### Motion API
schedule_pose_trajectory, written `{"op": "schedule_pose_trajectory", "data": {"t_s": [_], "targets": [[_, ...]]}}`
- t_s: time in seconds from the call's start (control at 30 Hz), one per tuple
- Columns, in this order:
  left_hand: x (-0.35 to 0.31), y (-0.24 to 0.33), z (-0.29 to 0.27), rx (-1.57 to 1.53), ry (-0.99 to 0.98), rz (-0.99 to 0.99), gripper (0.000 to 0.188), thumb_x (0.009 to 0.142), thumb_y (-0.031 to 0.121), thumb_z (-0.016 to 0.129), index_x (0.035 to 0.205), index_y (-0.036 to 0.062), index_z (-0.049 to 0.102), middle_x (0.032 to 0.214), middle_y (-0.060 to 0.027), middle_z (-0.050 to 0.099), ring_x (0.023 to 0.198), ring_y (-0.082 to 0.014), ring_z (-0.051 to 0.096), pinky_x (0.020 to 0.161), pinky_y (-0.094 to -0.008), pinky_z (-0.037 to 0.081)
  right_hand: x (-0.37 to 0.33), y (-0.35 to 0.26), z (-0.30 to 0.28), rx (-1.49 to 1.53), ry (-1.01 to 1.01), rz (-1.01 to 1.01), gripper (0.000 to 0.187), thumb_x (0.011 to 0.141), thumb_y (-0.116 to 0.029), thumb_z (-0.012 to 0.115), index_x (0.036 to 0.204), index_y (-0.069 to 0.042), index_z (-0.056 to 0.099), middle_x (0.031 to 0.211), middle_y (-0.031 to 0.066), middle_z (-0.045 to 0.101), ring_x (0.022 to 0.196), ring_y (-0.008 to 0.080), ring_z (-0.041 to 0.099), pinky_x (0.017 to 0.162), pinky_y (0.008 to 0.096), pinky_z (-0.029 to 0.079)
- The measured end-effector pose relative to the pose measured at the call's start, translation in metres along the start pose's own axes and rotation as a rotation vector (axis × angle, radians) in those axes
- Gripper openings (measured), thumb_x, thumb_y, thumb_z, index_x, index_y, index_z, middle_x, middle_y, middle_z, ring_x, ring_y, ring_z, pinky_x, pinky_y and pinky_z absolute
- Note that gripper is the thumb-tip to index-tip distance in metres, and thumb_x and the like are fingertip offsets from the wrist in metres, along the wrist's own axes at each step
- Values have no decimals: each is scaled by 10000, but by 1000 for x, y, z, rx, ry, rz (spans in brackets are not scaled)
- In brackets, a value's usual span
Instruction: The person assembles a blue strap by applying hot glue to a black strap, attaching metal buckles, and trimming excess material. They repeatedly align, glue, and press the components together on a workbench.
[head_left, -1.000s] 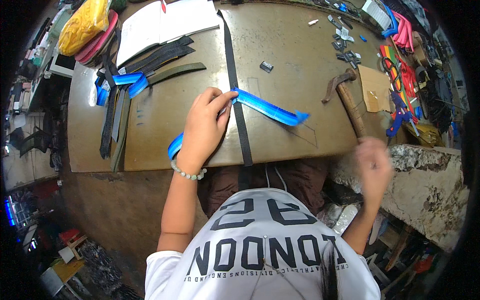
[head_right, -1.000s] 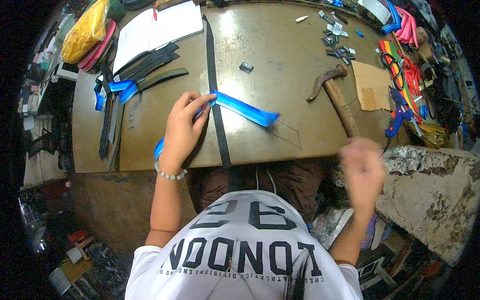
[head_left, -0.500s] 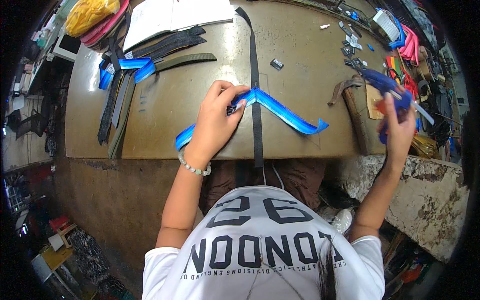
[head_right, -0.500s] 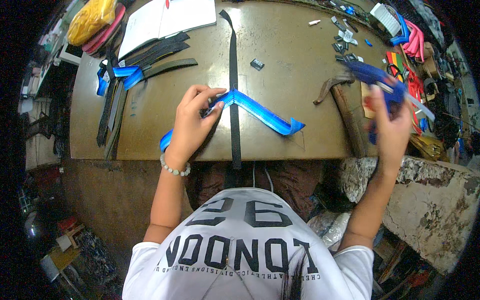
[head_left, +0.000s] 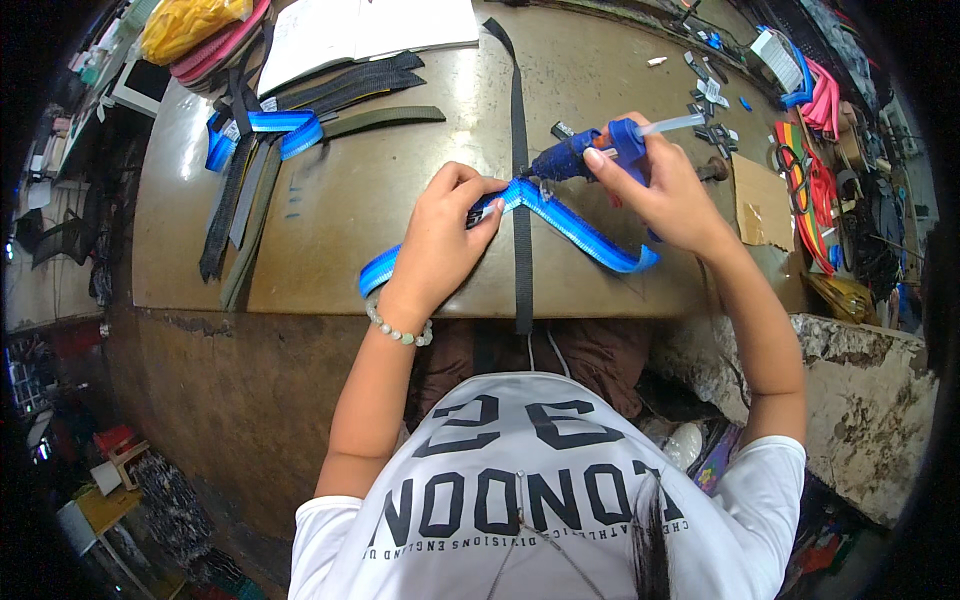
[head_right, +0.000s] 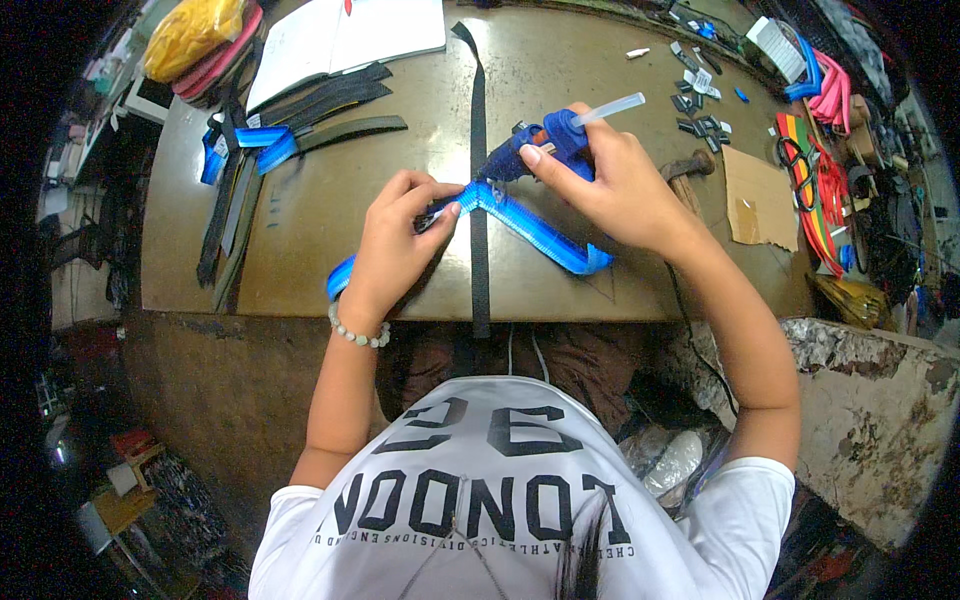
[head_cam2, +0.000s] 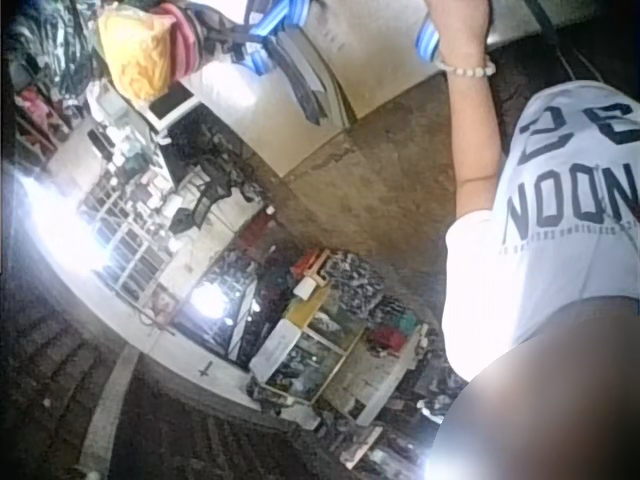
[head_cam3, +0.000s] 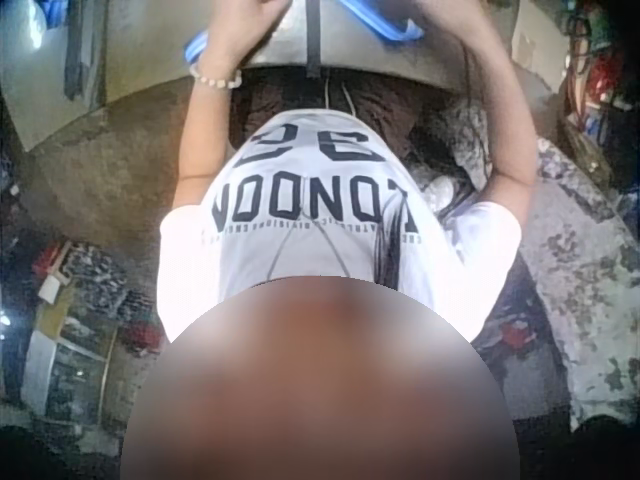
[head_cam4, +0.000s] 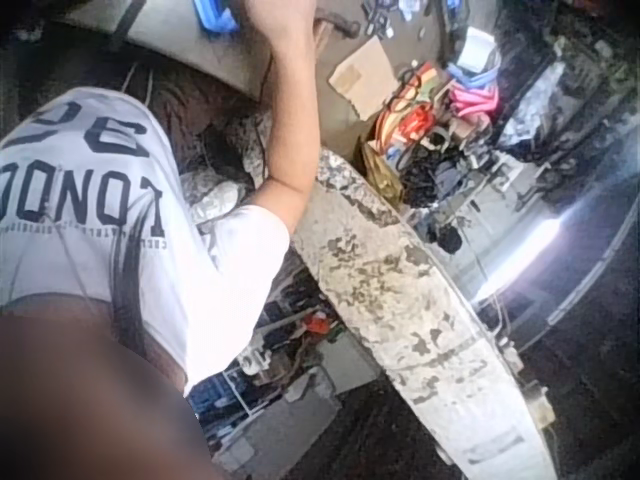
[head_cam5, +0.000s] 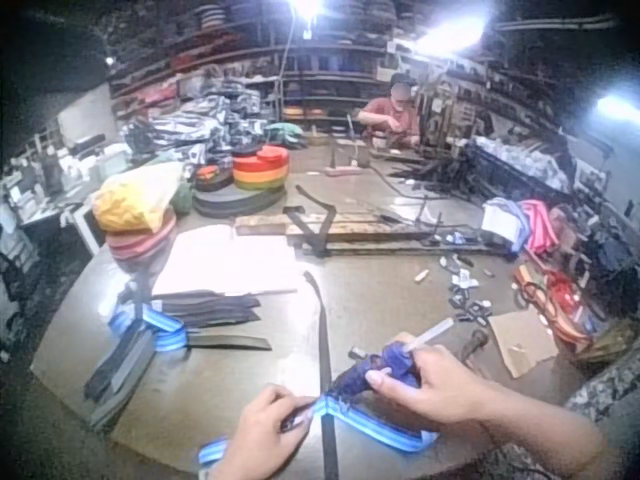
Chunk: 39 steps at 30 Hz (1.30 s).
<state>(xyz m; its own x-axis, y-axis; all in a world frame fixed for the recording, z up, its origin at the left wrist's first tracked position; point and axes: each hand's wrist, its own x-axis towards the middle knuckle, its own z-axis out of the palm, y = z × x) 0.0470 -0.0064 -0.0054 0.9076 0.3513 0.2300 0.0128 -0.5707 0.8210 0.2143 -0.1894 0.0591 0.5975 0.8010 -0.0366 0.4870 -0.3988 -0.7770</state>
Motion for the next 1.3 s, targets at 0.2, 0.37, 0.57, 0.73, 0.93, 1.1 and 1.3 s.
{"op": "schedule_pose_trajectory", "data": {"t_s": [0.2, 0.37, 0.57, 0.73, 0.93, 1.1, 1.3], "targets": [[0, -5, 2, 33, 25, 52, 198, 850, 56, 712, 1047, 29, 722, 891, -111, 587, 776, -235, 588, 710, -326, 487, -13, -1, 2, -6, -10, -5, 409, 938, -401, 663, 1036, -12, 582, 812, 130, 691, 720, 202, 658, 668, 334, 499], [0, -5, 4, 35, 38, 67, 194, 854, 58, 711, 1045, 25, 724, 880, -110, 588, 772, -235, 585, 707, -319, 485, -23, -2, 5, 2, -80, -43, 428, 937, -404, 663, 1071, -6, 583, 798, 120, 682, 743, 191, 665, 679, 340, 501], [0, 0, 1, 43, -8, -4, 208, 838, 27, 688, 1044, 4, 708, 918, -137, 591, 836, -289, 605, 772, -367, 495, -38, -3, -19, 353, -342, 177, 440, 932, -424, 674, 1137, -44, 596, 791, 58, 675, 659, 102, 629, 523, 252, 479], [1, 2, 1, 27, -12, -37, 210, 844, 27, 690, 1054, 13, 704, 923, -133, 596, 828, -264, 604, 754, -348, 495, -85, 67, -66, -35, 721, 136, 418, 954, -447, 646, 1033, -37, 676, 818, 36, 694, 678, 88, 631, 558, 249, 468], [1, 3, 1, 41, 11, 4, 197, 846, 8, 683, 1043, 15, 675, 895, -125, 597, 773, -236, 598, 718, -336, 499, -184, 166, -101, -473, 1030, 777, 635, 1000, -557, 482, 1040, 63, 618, 891, 235, 687, 865, 379, 668, 811, 428, 483], [1, 2, 3, 39, 56, 18, 185, 861, 15, 671, 1046, 21, 668, 873, -116, 597, 737, -218, 586, 700, -322, 493, -179, 69, -93, -557, 511, 945, 525, 1024, -449, 488, 1101, 44, 652, 857, 207, 680, 776, 354, 666, 740, 440, 503], [2, -1, 3, 7, 88, 30, 159, 882, 39, 670, 1039, 24, 684, 843, -95, 608, 726, -168, 574, 684, -294, 477, 13, 34, 12, -191, 319, -63, 297, 909, -249, 677, 1079, -8, 716, 1024, 223, 701, 931, 354, 682, 848, 382, 527]]}}
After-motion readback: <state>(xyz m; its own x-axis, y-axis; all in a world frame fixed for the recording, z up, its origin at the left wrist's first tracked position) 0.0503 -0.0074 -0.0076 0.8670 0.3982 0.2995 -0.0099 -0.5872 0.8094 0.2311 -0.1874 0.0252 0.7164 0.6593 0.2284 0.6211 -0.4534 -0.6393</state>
